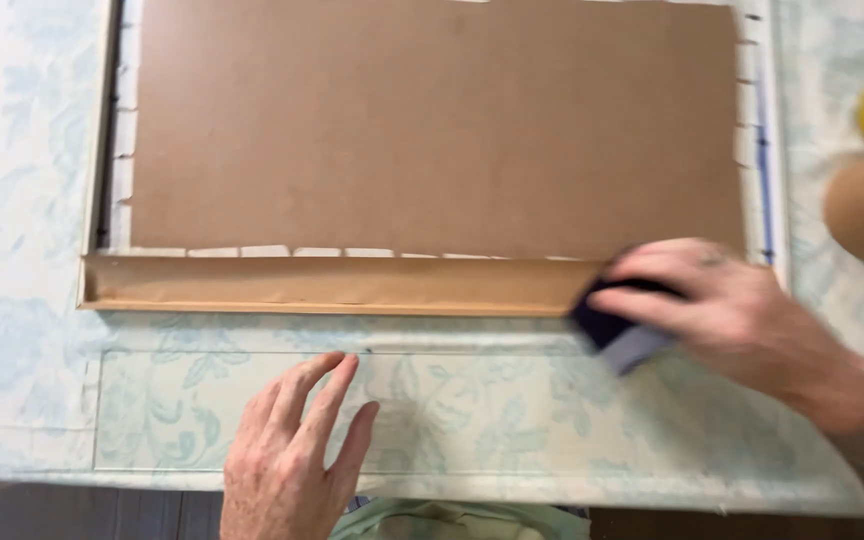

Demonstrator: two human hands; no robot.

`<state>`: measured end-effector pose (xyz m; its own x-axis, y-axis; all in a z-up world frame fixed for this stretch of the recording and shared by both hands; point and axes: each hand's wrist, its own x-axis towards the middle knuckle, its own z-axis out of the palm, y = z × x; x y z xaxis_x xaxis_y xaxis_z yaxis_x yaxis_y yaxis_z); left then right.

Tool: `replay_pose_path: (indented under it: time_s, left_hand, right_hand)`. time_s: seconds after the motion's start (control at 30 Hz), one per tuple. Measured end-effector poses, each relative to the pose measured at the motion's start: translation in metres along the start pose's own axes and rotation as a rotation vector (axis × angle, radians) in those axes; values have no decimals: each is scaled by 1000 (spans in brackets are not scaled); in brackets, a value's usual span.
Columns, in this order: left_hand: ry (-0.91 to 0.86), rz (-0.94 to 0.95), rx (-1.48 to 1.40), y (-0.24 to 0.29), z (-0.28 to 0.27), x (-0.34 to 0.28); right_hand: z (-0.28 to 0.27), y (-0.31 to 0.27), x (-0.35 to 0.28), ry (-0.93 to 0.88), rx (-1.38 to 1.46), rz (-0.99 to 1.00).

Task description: The person is sealing the back of a picture frame by applying brown paper tape. They pull a length of tape, cut it with a utility knife, dampen it with a foam brush, and then press and smooth it onto the frame edge using a cloth.

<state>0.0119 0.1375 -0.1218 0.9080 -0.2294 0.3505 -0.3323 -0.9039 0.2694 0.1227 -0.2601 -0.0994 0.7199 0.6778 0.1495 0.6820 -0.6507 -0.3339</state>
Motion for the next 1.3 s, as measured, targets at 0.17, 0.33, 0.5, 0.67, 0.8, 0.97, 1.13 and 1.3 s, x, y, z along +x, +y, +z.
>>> replay_pose_path:
  time_s: [0.17,0.33,0.5,0.67,0.8,0.97,1.13,1.3]
  left_hand:
    - [2,-71,103,-16,0,9]
    - [-12,-133,78,-47,0,6]
    - [4,-179,160,-70,-3,4]
    - [-39,-227,112,-93,-3,-5]
    - [-49,-256,128,-112,-1,-18]
    - [-49,-235,200,-131,-5,-28]
    - [-3,-120,11,-143,-5,-20]
    - [26,-236,93,-127,-12,-8]
  right_hand:
    - [18,-10,94,-74,-80,-579]
    - [13,16,75,-156,-193,-577]
    - [17,9,89,-222,-195,-604]
    - [32,-18,136,-160,-1,-694]
    - [26,-7,125,-154,86,-659]
    - [13,7,110,-280,-67,-682]
    - [35,-21,153,-222,10,-743]
    - [56,-48,191,-189,41,-808]
